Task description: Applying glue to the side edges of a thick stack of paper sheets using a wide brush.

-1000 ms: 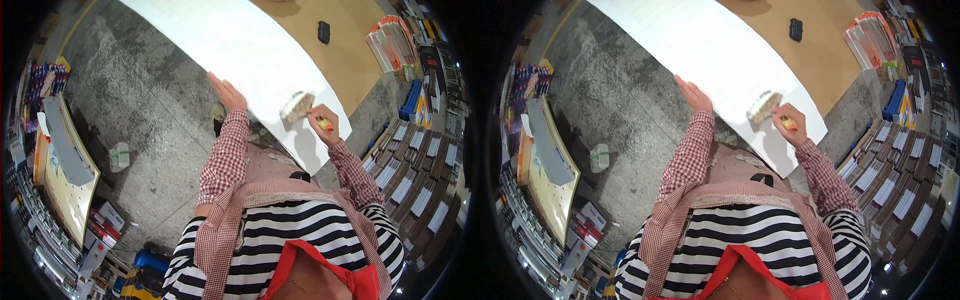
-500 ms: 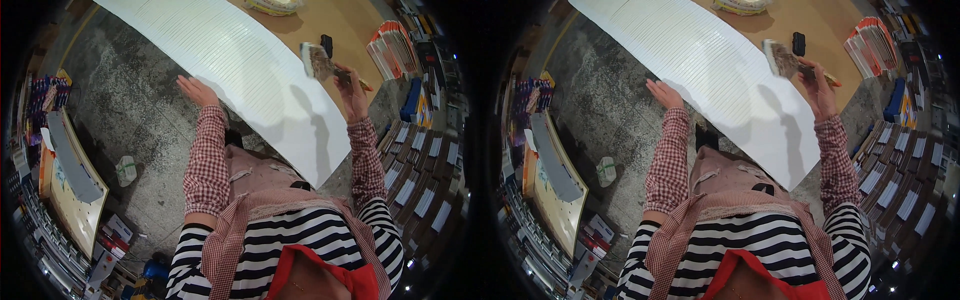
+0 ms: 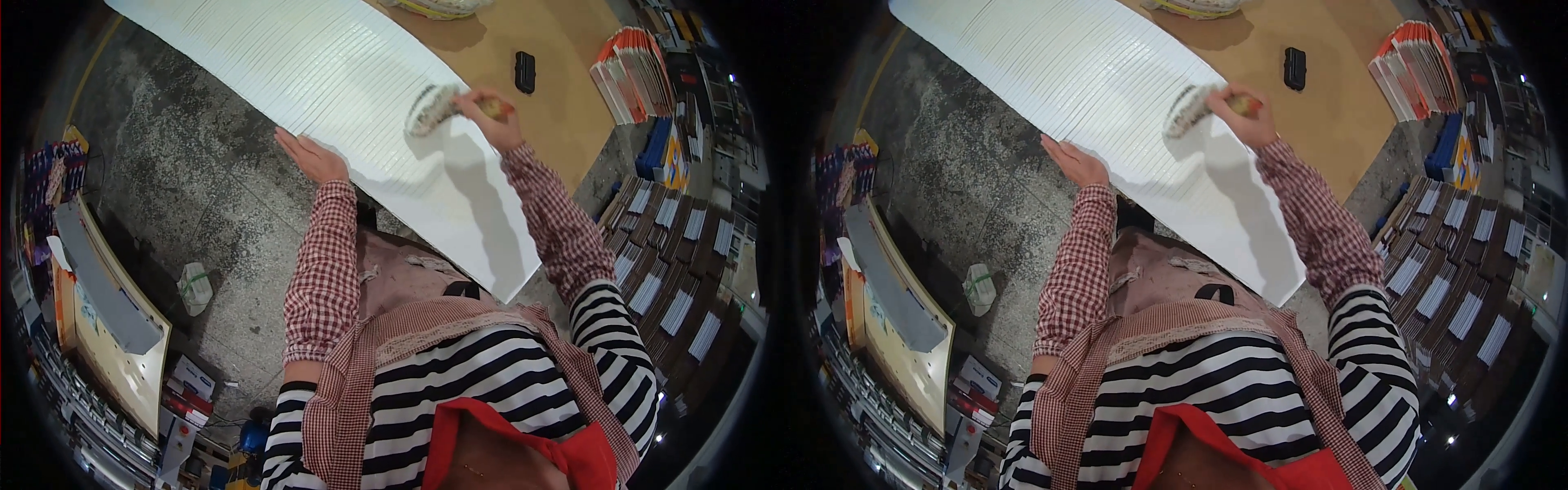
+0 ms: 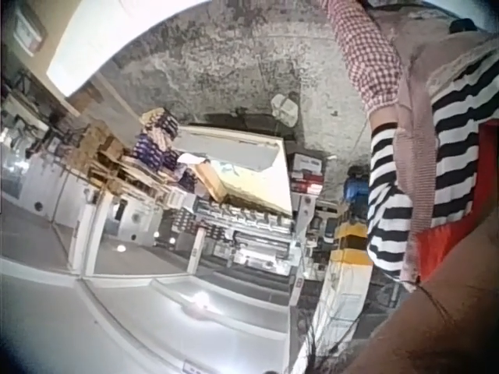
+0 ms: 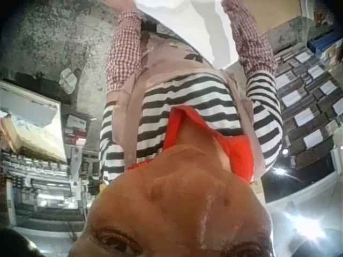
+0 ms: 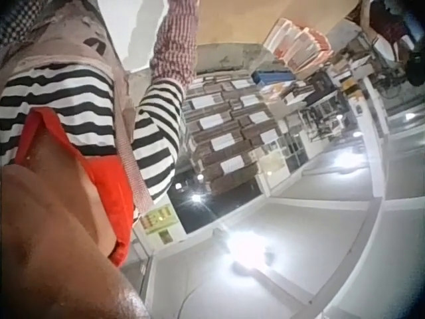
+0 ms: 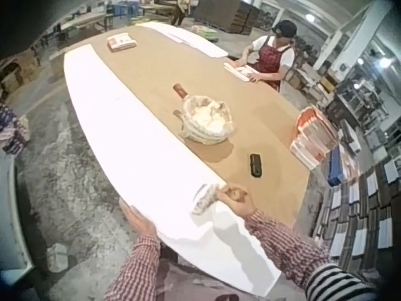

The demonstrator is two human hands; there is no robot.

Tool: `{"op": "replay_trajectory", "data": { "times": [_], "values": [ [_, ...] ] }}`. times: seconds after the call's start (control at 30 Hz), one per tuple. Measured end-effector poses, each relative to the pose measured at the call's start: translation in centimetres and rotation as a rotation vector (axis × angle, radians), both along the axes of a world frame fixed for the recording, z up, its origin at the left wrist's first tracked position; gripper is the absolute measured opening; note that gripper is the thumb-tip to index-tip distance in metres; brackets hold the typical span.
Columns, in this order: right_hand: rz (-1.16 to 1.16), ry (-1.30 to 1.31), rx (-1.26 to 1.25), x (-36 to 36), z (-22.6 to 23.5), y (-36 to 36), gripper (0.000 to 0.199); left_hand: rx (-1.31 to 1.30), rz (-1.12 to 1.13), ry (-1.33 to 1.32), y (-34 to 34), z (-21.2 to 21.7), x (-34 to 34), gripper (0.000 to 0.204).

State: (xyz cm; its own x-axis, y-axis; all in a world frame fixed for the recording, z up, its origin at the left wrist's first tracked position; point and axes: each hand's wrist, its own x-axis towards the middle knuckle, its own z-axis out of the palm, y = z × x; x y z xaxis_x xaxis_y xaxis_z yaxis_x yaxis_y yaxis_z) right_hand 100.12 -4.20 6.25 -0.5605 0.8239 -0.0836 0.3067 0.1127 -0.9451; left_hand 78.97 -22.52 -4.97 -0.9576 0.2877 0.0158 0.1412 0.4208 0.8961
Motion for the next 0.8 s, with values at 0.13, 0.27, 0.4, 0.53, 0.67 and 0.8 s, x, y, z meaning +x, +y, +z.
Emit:
{"op": "replay_trajectory", "data": {
  "times": [0.13, 0.27, 0.4, 0.53, 0.67, 0.8],
  "values": [
    [0.028, 0.015, -0.063, 5.3, 2.2, -2.1, 0.012, 0.038, -0.017, 0.007, 0.0, -0.1, 0.1, 0.061],
    [-0.012, 0.124, -0.104, 2.5, 3.9, -1.2, 0.012, 0.075, -0.015, -0.018, 0.1, 0.0, 0.1, 0.061],
    [0.048, 0.187, -0.024, -1.8, 2.0, 0.7, 0.012, 0.069, -0.014, -0.031, 0.0, 0.0, 0.1, 0.060],
    [-0.115, 0.038, -0.120, 2.7, 0.7, -1.1, 0.011, 0.058, -0.016, -0.019, 0.0, -0.4, 0.0, 0.060],
    [-0.002, -0.034, -0.085, 7.6, 2.6, -2.9, 0.011, 0.068, -0.002, -0.035, 0.0, -0.5, 0.1, 0.059],
    [-0.065, 0.098, -0.107, 5.2, 3.4, -1.7, 0.014, 0.074, -0.002, -0.069, 0.0, 0.0, 0.3, 0.058]
  ]
}}
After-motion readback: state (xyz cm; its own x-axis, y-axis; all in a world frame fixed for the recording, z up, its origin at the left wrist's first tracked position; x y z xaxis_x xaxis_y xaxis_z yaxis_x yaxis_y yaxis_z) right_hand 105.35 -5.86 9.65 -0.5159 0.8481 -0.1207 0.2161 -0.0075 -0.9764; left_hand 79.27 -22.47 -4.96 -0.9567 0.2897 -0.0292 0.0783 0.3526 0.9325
